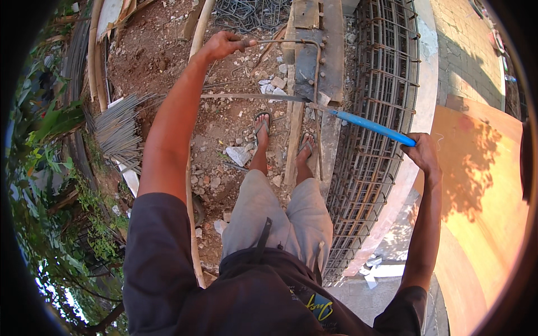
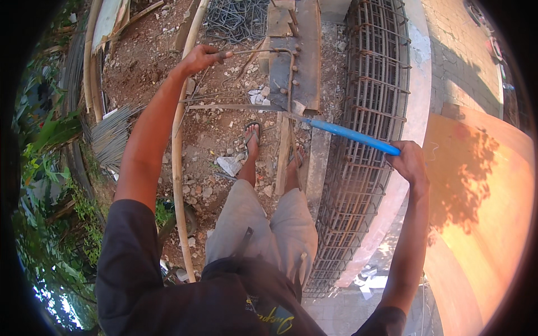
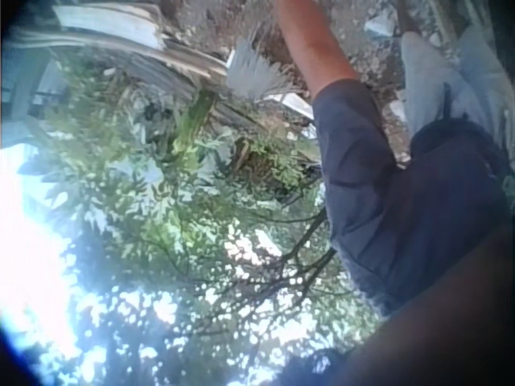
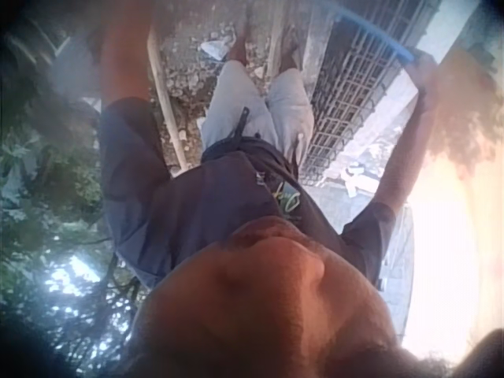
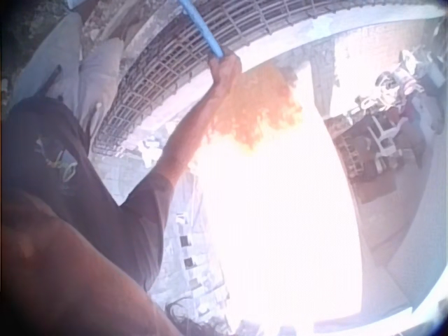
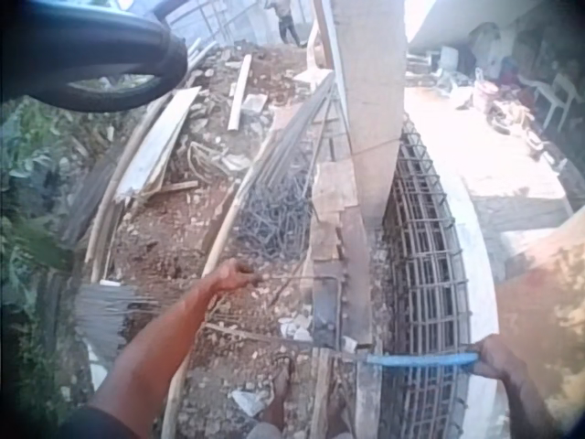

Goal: The person repeatedly bends short steel rebar pieces using a manual rebar bender and a blue crowbar. They pick up each piece, position it in the bender, apply leverage to bend it, and then place the bent piece aside.

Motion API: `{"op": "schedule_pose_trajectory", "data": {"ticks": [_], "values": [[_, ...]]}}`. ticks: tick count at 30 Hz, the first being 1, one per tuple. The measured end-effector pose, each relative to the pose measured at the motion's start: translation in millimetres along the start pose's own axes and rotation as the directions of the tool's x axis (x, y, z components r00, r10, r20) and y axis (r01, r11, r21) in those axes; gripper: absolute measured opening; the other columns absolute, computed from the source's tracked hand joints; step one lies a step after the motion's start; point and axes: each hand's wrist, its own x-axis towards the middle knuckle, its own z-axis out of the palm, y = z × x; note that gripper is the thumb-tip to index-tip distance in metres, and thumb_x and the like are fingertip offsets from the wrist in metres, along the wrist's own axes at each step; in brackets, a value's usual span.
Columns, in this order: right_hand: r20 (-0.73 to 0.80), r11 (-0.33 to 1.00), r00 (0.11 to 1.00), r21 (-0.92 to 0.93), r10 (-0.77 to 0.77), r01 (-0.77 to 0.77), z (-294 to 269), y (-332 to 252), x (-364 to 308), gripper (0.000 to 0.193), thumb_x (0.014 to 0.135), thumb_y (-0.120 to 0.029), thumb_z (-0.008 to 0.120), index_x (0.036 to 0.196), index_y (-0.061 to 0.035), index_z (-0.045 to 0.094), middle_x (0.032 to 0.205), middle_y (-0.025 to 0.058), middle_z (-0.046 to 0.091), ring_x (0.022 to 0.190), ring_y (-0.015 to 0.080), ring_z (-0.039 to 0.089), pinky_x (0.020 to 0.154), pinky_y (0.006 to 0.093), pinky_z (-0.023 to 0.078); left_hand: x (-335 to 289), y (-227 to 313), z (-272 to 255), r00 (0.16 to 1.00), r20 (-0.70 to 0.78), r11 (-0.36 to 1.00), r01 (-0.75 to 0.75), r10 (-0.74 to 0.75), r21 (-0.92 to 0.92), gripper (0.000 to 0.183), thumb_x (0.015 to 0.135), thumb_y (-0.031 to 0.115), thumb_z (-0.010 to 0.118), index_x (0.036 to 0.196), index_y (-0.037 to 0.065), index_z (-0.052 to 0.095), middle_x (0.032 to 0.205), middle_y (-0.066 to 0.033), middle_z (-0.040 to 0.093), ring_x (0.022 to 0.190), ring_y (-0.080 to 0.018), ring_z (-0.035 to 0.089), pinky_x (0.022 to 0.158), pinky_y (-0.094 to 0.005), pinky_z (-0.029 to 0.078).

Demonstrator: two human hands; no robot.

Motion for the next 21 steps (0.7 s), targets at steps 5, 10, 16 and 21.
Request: {"op": "schedule_pose_trajectory", "data": {"ticks": [5,10,16,21], "values": [[0.009,0.990,0.990,0.003,0.140,-0.141,51.9,13.1,-14.9,0.016,0.079,-0.021,0.072,0.088,-0.0086,0.078,0.082,0.0201,0.074,0.083,0.0400,0.074,0.077,0.0483,0.056,1.0,12.3,4.6,0.998,0.058,0.998,0.007,-0.003,-0.068,0.074,0.081,0.079,0.079,0.095,0.007,0.086,0.083,-0.0054,0.068,0.085,-0.0213,0.063,0.077,-0.0403,0.050],[-0.121,0.977,0.973,0.097,0.199,-0.188,104.1,18.3,-39.9,0.015,0.080,-0.022,0.072,0.085,-0.0094,0.077,0.080,0.0201,0.072,0.079,0.0410,0.072,0.074,0.0482,0.055,9.8,-3.9,14.4,0.998,0.057,0.995,-0.032,0.038,-0.097,0.069,0.087,0.074,0.078,0.092,0.006,0.085,0.080,-0.0021,0.064,0.080,-0.0169,0.058,0.072,-0.0365,0.046],[-0.245,0.988,0.965,-0.096,0.092,-0.118,37.7,5.4,-32.6,0.013,0.079,-0.018,0.074,0.074,-0.0059,0.071,0.070,0.0216,0.065,0.064,0.0406,0.064,0.062,0.0489,0.048,17.6,-3.3,12.1,0.992,0.117,0.997,-0.046,0.053,-0.062,0.075,0.081,0.082,0.077,0.091,0.008,0.087,0.074,-0.0007,0.059,0.076,-0.0177,0.058,0.071,-0.0402,0.046],[-0.242,0.993,0.969,-0.119,-0.048,0.020,-0.4,-5.1,-9.3,0.020,0.077,-0.011,0.069,0.066,-0.0018,0.056,0.060,0.0217,0.046,0.054,0.0336,0.045,0.056,0.0459,0.039,12.1,7.8,12.8,0.992,0.103,0.994,-0.059,0.069,-0.096,0.071,0.085,0.077,0.077,0.090,0.007,0.085,0.070,0.0022,0.053,0.069,-0.0134,0.051,0.063,-0.0345,0.037]]}}
